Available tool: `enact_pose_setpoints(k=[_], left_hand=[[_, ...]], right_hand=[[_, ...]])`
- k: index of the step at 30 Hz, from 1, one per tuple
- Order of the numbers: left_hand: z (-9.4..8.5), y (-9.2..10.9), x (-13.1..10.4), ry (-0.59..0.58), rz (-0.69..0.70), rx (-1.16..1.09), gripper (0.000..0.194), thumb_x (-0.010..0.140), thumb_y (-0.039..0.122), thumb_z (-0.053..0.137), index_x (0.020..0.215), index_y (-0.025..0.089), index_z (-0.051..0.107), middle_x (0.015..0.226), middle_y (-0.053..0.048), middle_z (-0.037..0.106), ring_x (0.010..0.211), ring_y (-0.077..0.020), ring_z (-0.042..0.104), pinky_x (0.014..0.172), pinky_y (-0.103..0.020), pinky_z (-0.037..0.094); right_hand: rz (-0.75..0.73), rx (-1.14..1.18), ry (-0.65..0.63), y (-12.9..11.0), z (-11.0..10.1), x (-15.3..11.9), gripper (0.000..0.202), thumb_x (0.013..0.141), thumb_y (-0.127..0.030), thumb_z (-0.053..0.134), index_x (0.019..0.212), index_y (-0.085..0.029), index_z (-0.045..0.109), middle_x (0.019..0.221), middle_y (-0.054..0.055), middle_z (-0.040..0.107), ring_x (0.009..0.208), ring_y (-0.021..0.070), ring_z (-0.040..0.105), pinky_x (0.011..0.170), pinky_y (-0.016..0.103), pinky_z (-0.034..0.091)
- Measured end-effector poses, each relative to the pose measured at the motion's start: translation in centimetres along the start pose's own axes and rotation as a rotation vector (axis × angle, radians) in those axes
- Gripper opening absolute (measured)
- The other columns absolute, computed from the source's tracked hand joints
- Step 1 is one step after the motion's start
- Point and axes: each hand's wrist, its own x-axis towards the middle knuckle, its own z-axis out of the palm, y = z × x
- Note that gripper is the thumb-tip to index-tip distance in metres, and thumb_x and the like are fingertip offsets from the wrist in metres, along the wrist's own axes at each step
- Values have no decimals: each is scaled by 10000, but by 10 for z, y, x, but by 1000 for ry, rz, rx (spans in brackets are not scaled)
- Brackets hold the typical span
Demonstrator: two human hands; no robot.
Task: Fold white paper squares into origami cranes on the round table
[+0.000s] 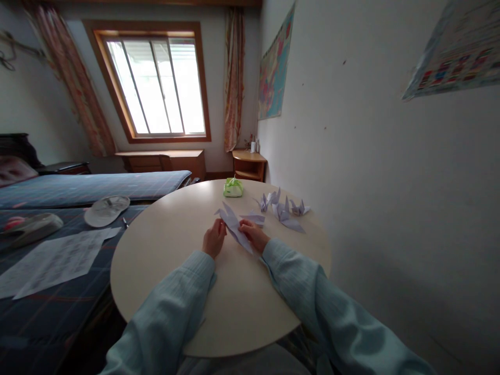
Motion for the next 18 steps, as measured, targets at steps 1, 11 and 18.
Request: enact_pose_setpoints(k=[1, 11, 18], left_hand=[[0, -1, 1, 35, -19, -12, 199, 820, 312, 298, 818, 198, 461, 549, 32, 518, 489, -95, 497, 510, -191, 351], [2, -8, 5, 277, -72, -248, 185, 800, 343, 336, 824, 196, 446, 574, 30, 481, 504, -103, 488, 491, -202, 368], [0, -1, 5, 359, -97, -315, 257, 813, 383, 301, 691, 188, 418, 543, 37, 427, 499, -90, 419, 485, -199, 329]], right_hand=[[12, -12, -20, 0, 0, -1, 118, 518, -151, 493, 635, -164, 476, 498, -71, 436, 443, 52, 380, 425, 182, 248], [113, -70, -197, -2, 2, -7, 119, 524, -121, 454, 631, -172, 452, 473, -64, 434, 408, 63, 389, 392, 179, 238], [117, -105, -211, -4, 3, -9, 120, 516, -115, 445, 623, -169, 444, 473, -66, 421, 408, 55, 377, 375, 170, 221]])
